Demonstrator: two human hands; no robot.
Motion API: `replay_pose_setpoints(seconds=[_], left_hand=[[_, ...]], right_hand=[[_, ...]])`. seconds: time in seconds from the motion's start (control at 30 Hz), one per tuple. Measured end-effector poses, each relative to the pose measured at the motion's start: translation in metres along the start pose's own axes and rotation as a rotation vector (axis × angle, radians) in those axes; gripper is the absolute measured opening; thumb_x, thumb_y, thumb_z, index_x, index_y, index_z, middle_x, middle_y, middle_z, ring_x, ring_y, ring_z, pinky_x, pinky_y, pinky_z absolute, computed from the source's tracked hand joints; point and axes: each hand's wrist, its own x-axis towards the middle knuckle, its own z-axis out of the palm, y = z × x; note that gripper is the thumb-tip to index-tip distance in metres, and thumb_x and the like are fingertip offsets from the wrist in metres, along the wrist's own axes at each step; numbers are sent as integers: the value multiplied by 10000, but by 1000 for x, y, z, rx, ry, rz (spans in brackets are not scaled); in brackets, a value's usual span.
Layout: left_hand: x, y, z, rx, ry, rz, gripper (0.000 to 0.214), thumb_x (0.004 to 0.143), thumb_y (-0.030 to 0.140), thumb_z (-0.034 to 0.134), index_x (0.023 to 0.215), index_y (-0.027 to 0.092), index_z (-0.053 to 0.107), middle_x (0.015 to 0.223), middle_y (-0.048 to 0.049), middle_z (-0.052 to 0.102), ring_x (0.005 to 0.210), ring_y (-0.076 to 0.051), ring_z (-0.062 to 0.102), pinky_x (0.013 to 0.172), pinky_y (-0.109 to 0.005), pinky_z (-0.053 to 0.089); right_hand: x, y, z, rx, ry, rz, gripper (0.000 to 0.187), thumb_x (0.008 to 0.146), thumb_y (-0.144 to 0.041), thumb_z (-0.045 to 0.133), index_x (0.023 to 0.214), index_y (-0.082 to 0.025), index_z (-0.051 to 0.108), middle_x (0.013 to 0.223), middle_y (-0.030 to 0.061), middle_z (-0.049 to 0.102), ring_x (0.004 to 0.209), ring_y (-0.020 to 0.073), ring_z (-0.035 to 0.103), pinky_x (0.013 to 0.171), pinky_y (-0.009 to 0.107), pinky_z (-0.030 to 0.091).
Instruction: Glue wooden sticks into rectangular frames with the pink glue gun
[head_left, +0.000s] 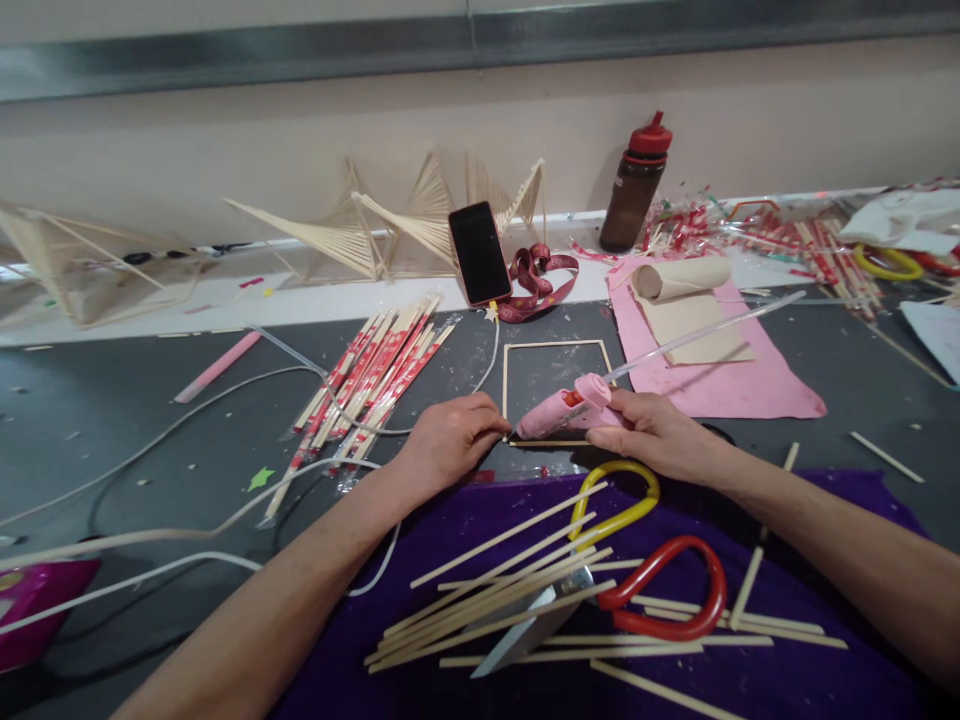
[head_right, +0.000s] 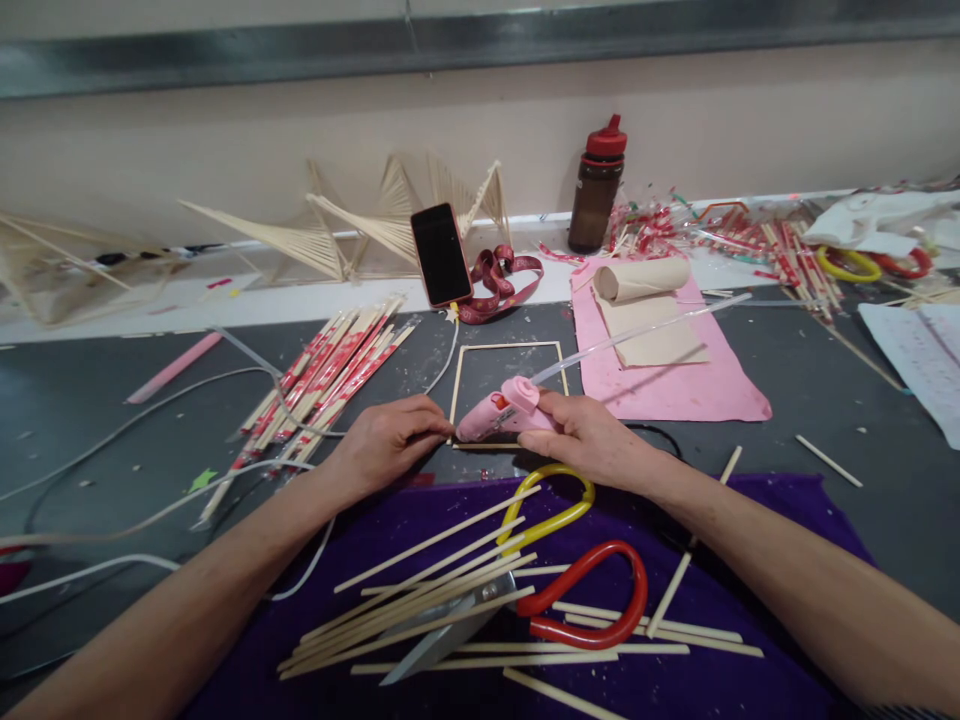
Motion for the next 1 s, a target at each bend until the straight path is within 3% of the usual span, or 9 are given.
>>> replay_pose_setpoints(seconds=[0.27, 0.4, 0.57, 0.7, 0.83, 1.0], left_hand=[[1, -2, 0, -17, 8, 22, 171, 845, 201, 528, 873, 207, 696, 857, -14, 667, 752, -103, 622, 665, -207, 469], [1, -2, 1, -21, 12, 11, 165, 845, 201, 532, 861, 202, 696, 854, -12, 670, 738, -101, 623, 658, -208, 469], [1, -5, 1, -28, 9, 3, 168, 845, 197, 532, 866, 206, 699, 870, -13, 678, 766, -105, 632, 682, -209, 477], [1, -8, 1, -9, 12, 38, 183, 850, 210, 517, 865, 208, 699, 875, -15, 682, 781, -110, 640, 677, -201, 479], [2, -14, 0, 31, 28, 64, 223, 874, 293, 486, 875, 231, 701, 877, -8, 684, 750, -110, 644, 644, -195, 480], [4, -13, -2, 34, 33, 60, 280, 883, 359, 452, 873, 239, 705, 865, -12, 690, 735, -125, 649, 621, -204, 484]], right_hand=[[0, 5, 0, 185, -14, 31, 308, 820, -431, 554, 906, -138, 600, 702, -6, 517, 594, 94, 415, 514, 214, 330], [-2, 1, -6, 339, 46, 24, 322, 799, -432, 580, 929, -141, 623, 798, 41, 615, 570, 95, 459, 504, 229, 364], [-8, -13, -31, 160, 273, 67, 298, 763, -450, 606, 680, -163, 592, 574, 7, 539, 517, 110, 458, 464, 245, 323], [-10, -14, -65, 34, 463, 132, 292, 747, -447, 635, 728, -160, 586, 615, 15, 564, 531, 108, 473, 452, 238, 312], [-7, 12, -100, 175, 591, 193, 298, 733, -426, 660, 773, -174, 507, 556, -29, 519, 473, 80, 463, 424, 211, 295], [-6, 61, -127, 333, 589, 252, 389, 651, -409, 733, 698, -192, 414, 521, -46, 500, 443, 69, 470, 419, 193, 298]])
